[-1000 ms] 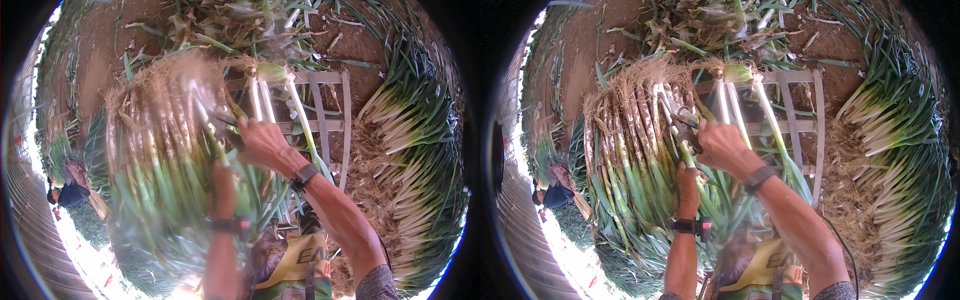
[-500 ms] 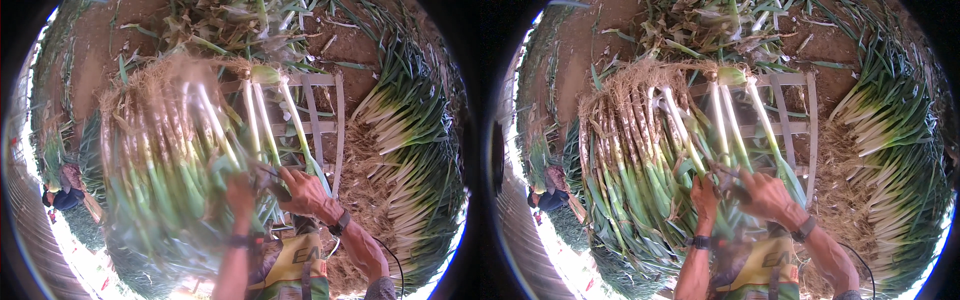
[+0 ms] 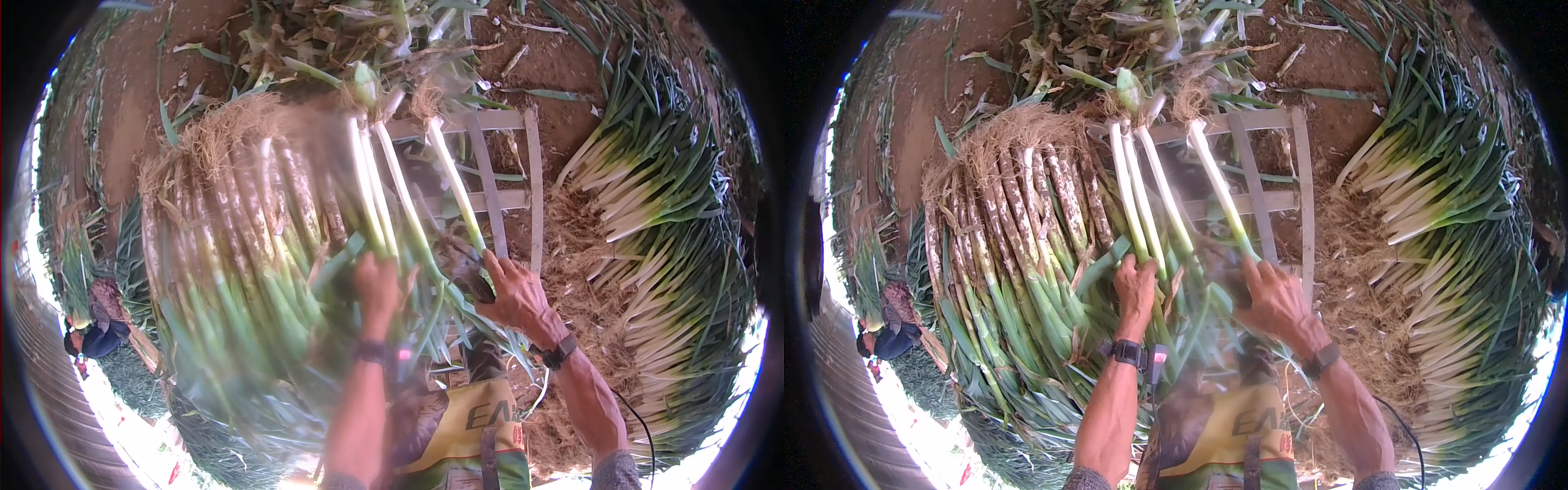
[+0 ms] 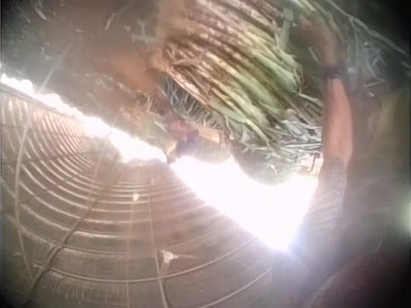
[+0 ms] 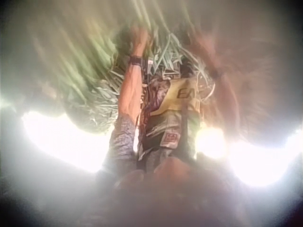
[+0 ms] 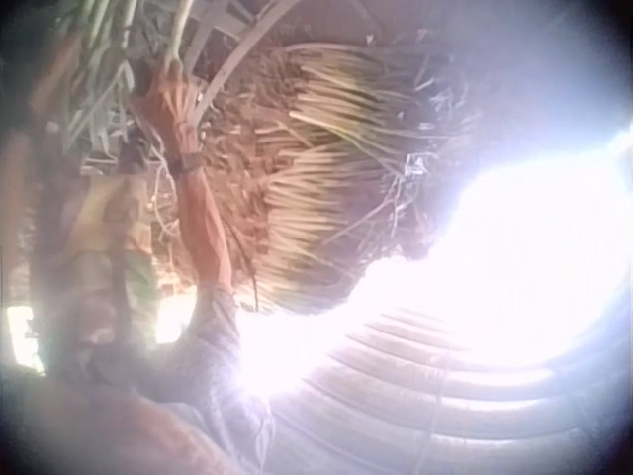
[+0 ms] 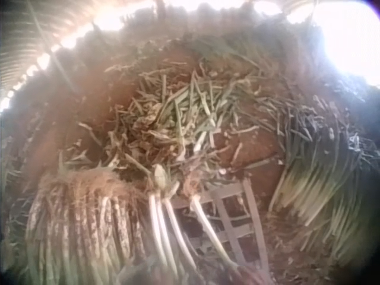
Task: The person picks up a bunch of leeks, shakes them, and places them on a metal frame to peel away the outer layers by hand. They then use shears to trim the roots and tops of the leeks before setting the bunch aside and repeating the process.
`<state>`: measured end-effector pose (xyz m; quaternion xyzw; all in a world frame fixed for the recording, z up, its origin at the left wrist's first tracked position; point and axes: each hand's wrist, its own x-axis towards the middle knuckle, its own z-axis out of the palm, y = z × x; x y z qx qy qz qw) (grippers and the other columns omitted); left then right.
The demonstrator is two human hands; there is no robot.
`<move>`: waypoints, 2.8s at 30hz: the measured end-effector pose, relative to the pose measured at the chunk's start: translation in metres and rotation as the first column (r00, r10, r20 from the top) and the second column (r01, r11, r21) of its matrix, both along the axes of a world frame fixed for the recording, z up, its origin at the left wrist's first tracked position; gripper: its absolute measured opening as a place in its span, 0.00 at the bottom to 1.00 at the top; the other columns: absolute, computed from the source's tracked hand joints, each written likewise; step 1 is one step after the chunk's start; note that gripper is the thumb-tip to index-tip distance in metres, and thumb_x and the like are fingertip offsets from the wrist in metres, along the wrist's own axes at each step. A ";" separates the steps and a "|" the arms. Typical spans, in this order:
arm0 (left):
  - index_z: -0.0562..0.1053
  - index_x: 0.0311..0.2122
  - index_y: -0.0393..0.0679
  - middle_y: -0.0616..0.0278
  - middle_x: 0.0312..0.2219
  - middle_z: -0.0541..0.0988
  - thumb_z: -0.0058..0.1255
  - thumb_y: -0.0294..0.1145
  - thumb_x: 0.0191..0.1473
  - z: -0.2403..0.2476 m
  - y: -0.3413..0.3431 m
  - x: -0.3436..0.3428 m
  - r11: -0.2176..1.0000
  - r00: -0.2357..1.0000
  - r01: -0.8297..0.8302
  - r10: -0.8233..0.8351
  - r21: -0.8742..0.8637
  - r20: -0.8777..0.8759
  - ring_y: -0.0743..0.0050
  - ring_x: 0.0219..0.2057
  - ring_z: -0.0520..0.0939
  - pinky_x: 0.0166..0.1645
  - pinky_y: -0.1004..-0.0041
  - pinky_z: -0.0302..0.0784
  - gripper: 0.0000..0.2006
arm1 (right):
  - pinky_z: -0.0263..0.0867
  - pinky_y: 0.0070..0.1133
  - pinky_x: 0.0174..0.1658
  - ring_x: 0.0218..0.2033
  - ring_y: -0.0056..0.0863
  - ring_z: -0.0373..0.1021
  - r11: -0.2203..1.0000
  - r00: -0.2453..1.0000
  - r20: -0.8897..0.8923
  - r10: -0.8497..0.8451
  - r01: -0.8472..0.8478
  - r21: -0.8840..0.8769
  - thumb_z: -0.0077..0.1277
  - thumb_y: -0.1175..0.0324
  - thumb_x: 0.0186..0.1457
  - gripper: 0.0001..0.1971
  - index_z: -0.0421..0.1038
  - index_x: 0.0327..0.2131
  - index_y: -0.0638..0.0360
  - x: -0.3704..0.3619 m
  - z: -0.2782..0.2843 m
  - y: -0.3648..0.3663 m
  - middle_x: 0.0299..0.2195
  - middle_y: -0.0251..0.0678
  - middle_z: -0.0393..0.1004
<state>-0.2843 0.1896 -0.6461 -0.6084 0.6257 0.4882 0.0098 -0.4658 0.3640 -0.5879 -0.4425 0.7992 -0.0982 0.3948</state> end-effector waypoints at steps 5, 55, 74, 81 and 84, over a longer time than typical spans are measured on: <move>0.71 0.34 0.28 0.39 0.29 0.78 0.48 0.36 0.50 -0.029 -0.011 0.019 0.995 0.991 -0.041 0.053 -0.096 0.120 0.44 0.31 0.78 0.41 0.55 0.72 0.16 | 0.70 0.36 0.42 0.41 0.46 0.70 0.999 0.997 -0.066 -0.035 0.032 -0.042 0.61 0.56 0.40 0.44 0.56 0.59 0.67 0.003 -0.026 -0.003 0.39 0.50 0.70; 0.71 0.53 0.36 0.62 0.44 0.77 0.58 0.41 0.56 0.098 -0.048 -0.008 0.923 0.895 -0.305 0.362 0.234 -0.262 0.77 0.42 0.73 0.48 0.74 0.68 0.24 | 0.68 0.24 0.45 0.38 0.24 0.73 0.868 0.346 0.886 -0.309 0.484 0.114 0.60 0.71 0.54 0.20 0.73 0.51 0.61 0.032 0.032 -0.134 0.39 0.35 0.79; 0.66 0.57 0.35 0.52 0.44 0.79 0.63 0.40 0.51 0.294 -0.081 -0.037 0.975 0.894 -0.119 0.023 -0.188 -0.448 0.67 0.42 0.80 0.45 0.69 0.79 0.32 | 0.75 0.33 0.35 0.33 0.45 0.74 0.820 0.971 0.109 -0.211 0.237 -0.521 0.60 0.58 0.50 0.35 0.59 0.60 0.54 -0.010 0.247 -0.164 0.44 0.49 0.73; 0.71 0.46 0.31 0.57 0.33 0.79 0.61 0.31 0.51 0.257 -0.047 -0.022 0.895 0.935 -0.146 -0.014 -0.422 -0.354 0.79 0.28 0.79 0.29 0.79 0.76 0.20 | 0.70 0.25 0.23 0.23 0.35 0.71 0.787 0.992 -0.123 0.022 -0.093 -0.610 0.56 0.61 0.56 0.36 0.53 0.62 0.71 -0.010 0.286 -0.216 0.45 0.56 0.71; 0.70 0.48 0.31 0.56 0.37 0.80 0.60 0.30 0.47 0.286 -0.029 -0.033 0.943 0.968 -0.017 -0.067 -0.333 -0.241 0.72 0.30 0.80 0.34 0.73 0.79 0.24 | 0.64 0.21 0.16 0.14 0.24 0.62 0.746 0.993 -0.098 0.059 -0.109 -0.657 0.45 0.67 0.62 0.16 0.66 0.50 0.65 -0.033 0.258 -0.220 0.17 0.33 0.68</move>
